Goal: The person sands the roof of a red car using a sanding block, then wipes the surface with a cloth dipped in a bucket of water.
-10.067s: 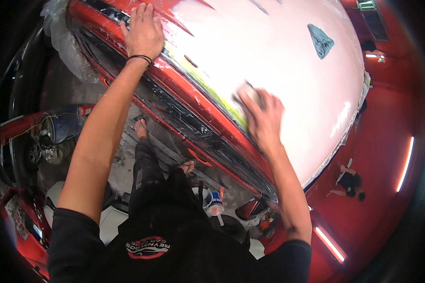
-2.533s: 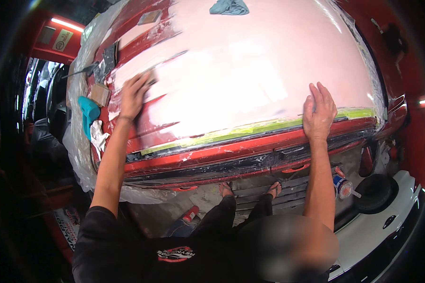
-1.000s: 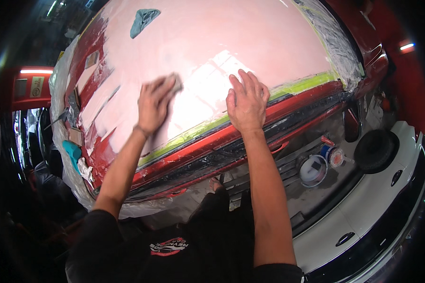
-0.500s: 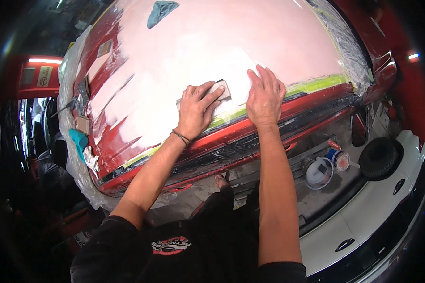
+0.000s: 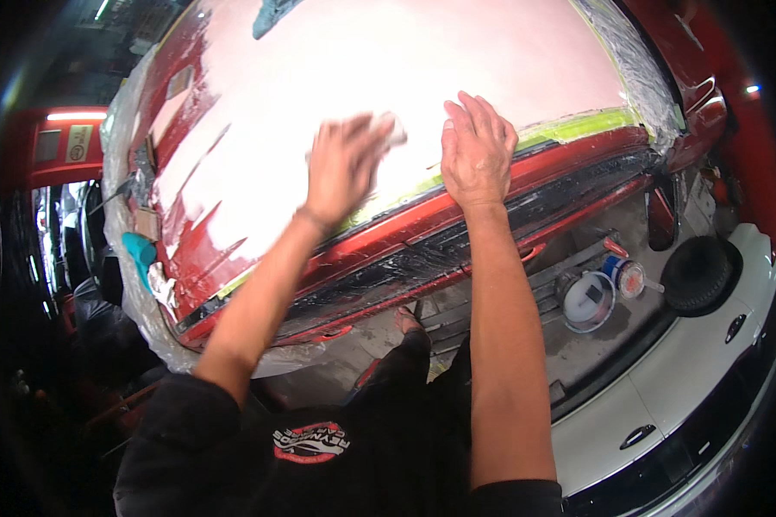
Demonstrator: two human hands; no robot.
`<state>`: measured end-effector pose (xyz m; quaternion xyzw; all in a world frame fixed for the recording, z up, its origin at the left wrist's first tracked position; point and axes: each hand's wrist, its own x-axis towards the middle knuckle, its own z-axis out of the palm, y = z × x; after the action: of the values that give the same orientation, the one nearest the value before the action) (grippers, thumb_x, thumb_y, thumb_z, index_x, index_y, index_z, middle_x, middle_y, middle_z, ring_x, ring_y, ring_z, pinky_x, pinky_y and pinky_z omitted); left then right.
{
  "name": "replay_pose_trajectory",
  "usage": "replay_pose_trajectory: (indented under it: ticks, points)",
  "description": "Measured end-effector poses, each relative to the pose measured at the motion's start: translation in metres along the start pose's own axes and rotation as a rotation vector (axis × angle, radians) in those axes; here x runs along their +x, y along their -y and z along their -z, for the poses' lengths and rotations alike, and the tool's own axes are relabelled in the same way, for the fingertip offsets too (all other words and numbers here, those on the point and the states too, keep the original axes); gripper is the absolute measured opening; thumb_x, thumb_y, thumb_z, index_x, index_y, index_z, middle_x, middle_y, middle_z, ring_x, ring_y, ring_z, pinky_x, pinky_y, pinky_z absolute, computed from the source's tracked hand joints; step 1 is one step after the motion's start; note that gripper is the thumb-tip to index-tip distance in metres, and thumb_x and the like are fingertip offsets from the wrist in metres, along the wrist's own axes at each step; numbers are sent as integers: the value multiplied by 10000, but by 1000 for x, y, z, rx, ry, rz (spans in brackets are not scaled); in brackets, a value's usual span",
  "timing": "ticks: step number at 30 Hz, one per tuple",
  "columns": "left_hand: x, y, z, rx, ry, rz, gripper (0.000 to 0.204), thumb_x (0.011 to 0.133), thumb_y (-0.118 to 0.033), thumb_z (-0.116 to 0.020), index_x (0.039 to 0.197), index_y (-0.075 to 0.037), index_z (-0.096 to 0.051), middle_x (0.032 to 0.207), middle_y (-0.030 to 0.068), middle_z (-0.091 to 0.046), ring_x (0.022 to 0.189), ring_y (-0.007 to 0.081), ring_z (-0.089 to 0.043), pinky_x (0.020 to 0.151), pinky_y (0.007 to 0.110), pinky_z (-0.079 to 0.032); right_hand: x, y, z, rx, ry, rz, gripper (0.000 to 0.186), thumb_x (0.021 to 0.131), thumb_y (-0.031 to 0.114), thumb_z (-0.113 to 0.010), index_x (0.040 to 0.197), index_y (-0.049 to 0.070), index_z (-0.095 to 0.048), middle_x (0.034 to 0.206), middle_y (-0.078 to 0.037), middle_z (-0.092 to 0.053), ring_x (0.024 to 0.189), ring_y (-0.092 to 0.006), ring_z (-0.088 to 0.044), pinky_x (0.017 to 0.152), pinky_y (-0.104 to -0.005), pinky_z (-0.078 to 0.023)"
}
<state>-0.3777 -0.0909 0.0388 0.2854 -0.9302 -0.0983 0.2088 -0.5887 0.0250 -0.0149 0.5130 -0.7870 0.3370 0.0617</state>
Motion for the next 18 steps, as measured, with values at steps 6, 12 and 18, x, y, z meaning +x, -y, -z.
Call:
replay_pose_trajectory:
  ticks: [6, 12, 18]
  points:
    - [-16, 39, 22, 41, -4, -2, 452, 1002, -145, -786, 1441, -253, -797, 1407, 100, -758, 1153, 351, -675, 1076, 485, -541, 2, 0, 0, -22, 10, -4, 363, 1109, 231, -648, 1462, 177, -709, 1613, -47, -622, 1546, -277, -521, 1302, -548, -345]
    - [88, 177, 27, 220, -250, 146, 356, 1041, -227, -750, 1384, -177, -832, 1381, 135, -794, 1167, 377, -691, 1105, 451, -530, -1, 22, -8, 13, 24, 43, 360, 1097, 233, -657, 1447, 175, -715, 1608, -52, -629, 1539, -286, -534, 1291, -562, -343]
    - [-75, 49, 49, 83, -119, 204, 409, 1012, -198, -783, 1420, -205, -802, 1407, 144, -740, 1202, 375, -654, 1072, 500, -520, 1, 4, -3, -62, 84, -21, 384, 1134, 290, -611, 1496, 188, -686, 1644, -57, -594, 1578, -279, -485, 1328, -561, -296]
